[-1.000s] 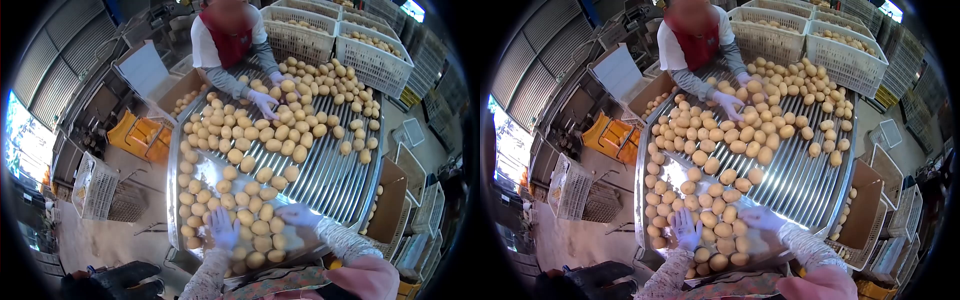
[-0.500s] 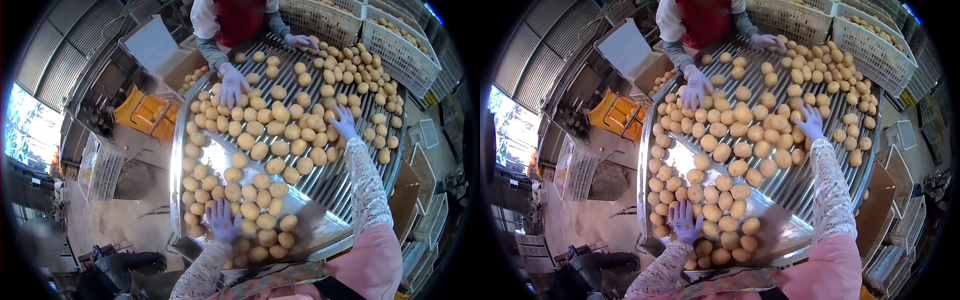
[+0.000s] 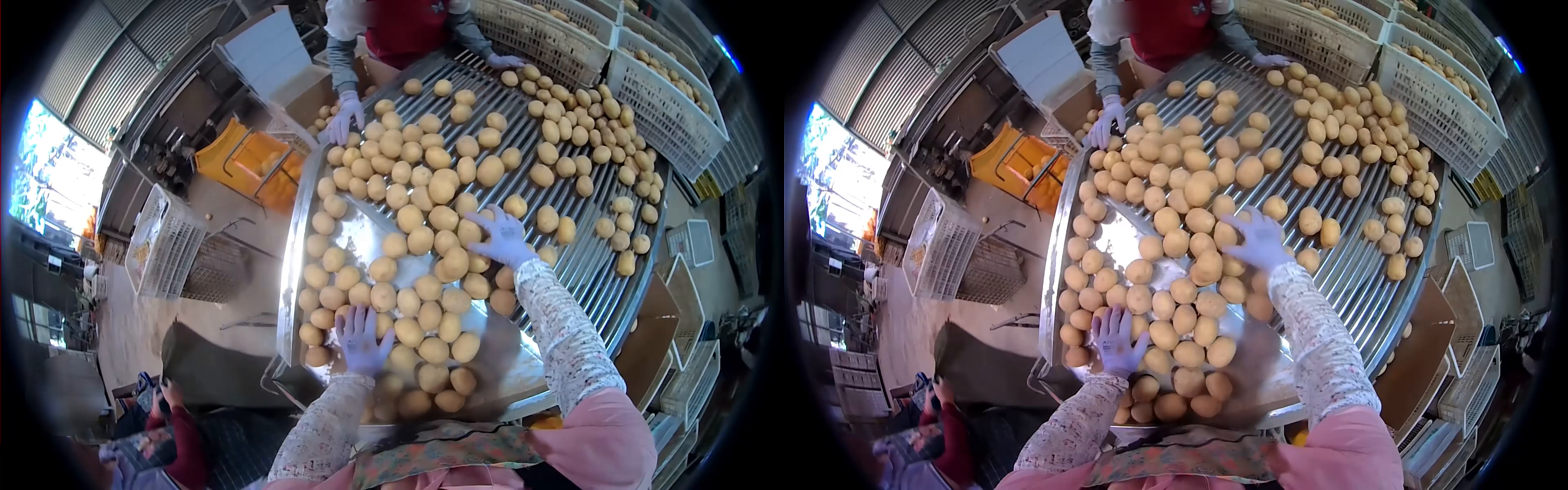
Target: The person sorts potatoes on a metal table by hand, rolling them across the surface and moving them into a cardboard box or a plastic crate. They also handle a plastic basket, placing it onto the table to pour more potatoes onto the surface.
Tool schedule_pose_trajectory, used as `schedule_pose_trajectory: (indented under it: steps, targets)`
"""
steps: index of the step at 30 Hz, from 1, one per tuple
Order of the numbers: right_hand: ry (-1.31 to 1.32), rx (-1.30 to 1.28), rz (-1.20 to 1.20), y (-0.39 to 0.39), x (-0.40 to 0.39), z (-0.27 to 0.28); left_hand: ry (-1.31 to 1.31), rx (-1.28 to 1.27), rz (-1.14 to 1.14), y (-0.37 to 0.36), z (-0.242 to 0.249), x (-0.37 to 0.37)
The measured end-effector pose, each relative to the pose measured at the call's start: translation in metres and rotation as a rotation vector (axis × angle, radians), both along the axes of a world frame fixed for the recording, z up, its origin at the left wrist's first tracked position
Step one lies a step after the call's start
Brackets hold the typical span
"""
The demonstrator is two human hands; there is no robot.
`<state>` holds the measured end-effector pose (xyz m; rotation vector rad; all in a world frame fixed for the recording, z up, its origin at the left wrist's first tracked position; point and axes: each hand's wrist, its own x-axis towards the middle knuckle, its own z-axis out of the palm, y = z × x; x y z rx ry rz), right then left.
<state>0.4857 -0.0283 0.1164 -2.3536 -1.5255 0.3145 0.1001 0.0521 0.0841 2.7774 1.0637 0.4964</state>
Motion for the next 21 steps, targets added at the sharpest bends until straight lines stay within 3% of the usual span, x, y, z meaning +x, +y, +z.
schedule_pose_trajectory:
  steps: [3,5,7,9,15,21]
  targets:
    - [0.108,0.125,-0.002,-0.028,-0.036,-0.003,0.033,-0.009,0.027,-0.003,-0.004,-0.005]
    - [0.357,0.084,0.005,-0.054,-0.072,0.01,0.048,-0.008,0.044,-0.008,-0.011,-0.01]
    - [0.235,0.183,-0.011,-0.079,-0.101,-0.007,0.065,0.025,0.067,-0.013,-0.015,-0.01]
    - [-0.141,0.1,0.081,-0.109,-0.128,-0.002,0.114,-0.015,0.059,-0.025,-0.009,-0.015]
    - [-0.176,0.11,0.064,-0.193,-0.203,-0.016,0.166,0.0,0.029,-0.058,-0.016,-0.032]
    - [-0.161,0.116,0.049,-0.197,-0.228,-0.026,0.122,-0.041,-0.026,-0.078,-0.011,-0.043]
